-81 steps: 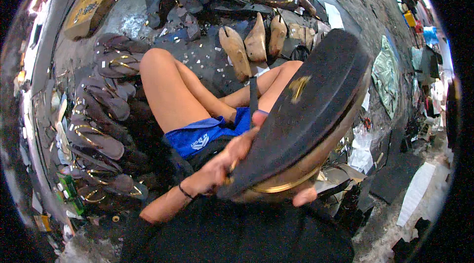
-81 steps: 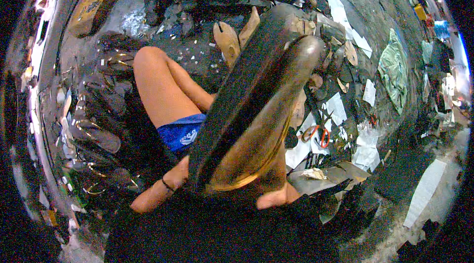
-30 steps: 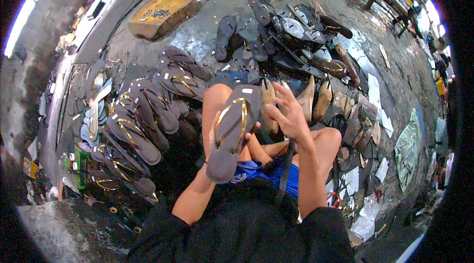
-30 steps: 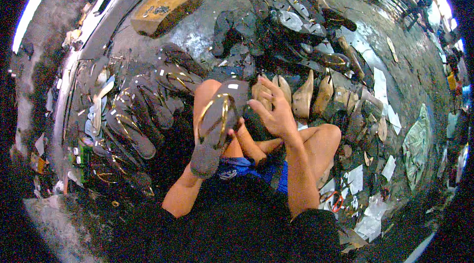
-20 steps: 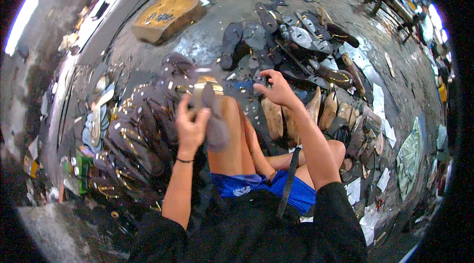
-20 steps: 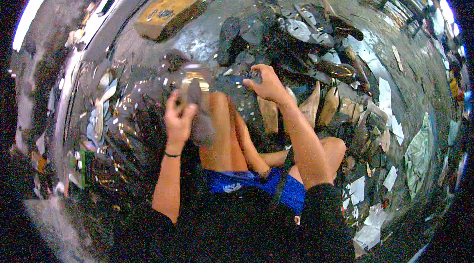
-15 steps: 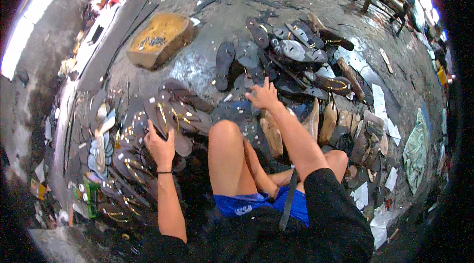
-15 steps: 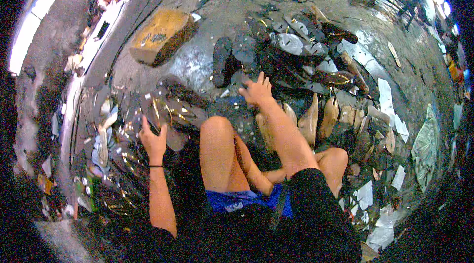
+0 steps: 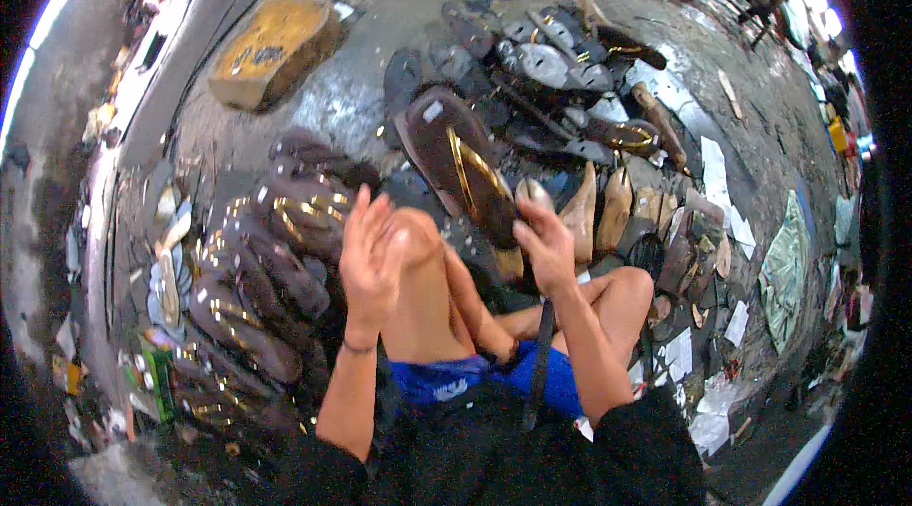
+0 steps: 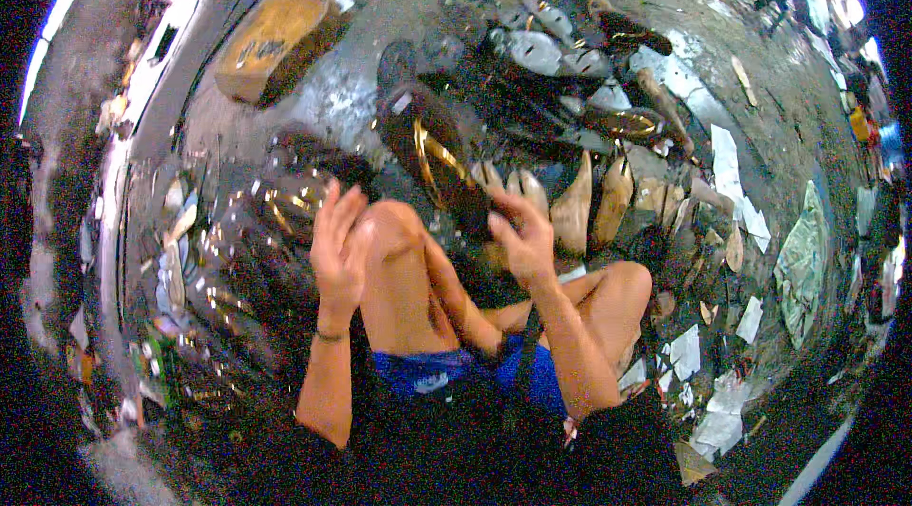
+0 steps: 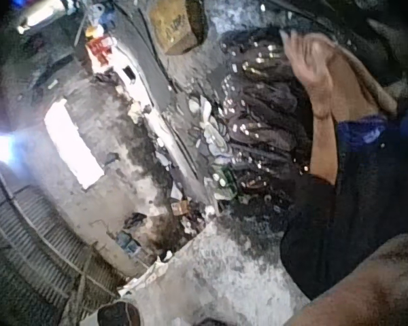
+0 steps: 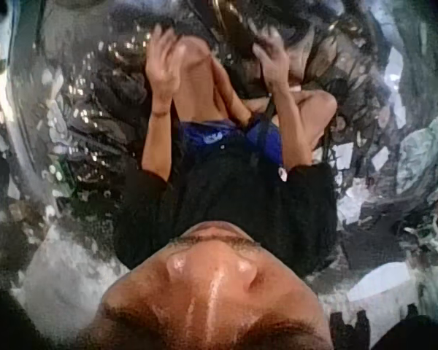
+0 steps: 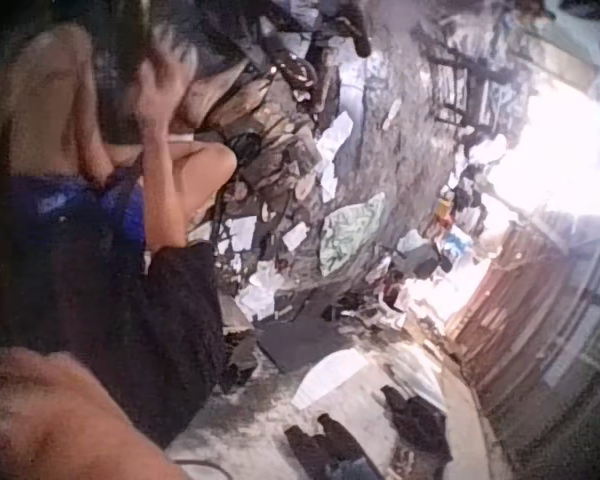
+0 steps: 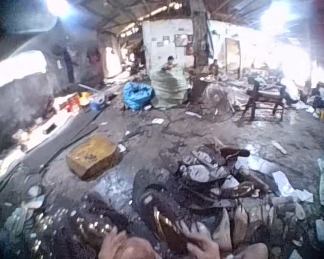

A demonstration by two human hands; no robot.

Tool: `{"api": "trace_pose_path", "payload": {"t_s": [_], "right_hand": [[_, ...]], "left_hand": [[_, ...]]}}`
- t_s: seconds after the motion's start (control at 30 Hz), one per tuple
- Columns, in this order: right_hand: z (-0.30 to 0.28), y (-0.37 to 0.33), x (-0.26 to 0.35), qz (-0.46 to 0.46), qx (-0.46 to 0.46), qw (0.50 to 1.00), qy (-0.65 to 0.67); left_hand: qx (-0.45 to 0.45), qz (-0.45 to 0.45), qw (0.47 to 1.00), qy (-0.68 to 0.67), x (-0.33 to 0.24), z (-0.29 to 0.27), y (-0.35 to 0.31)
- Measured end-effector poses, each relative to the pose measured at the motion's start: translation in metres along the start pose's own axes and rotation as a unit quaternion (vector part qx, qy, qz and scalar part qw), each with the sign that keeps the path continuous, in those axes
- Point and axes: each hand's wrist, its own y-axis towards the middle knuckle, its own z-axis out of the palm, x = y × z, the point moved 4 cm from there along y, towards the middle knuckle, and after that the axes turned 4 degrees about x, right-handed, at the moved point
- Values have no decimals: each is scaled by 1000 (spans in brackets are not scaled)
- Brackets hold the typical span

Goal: The person sits on the floor and repeatedly picks up flip-flop soles and straps, then presses the straps into the soles to assemble them. The person handles multiple flip-flops one at a time, turning them over and pressing the straps into place.

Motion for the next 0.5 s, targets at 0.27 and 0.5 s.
{"api": "trace_pose_path", "payload": {"t_s": [0.27, 0.5], "right_hand": [[17, -176, 60, 1, 153, 987, 44], [33, -209, 131, -158, 357, 893, -223]], "left_hand": [[289, 3, 953, 93, -71, 18, -73], [400, 73, 881, 242, -109, 3, -157]]}}
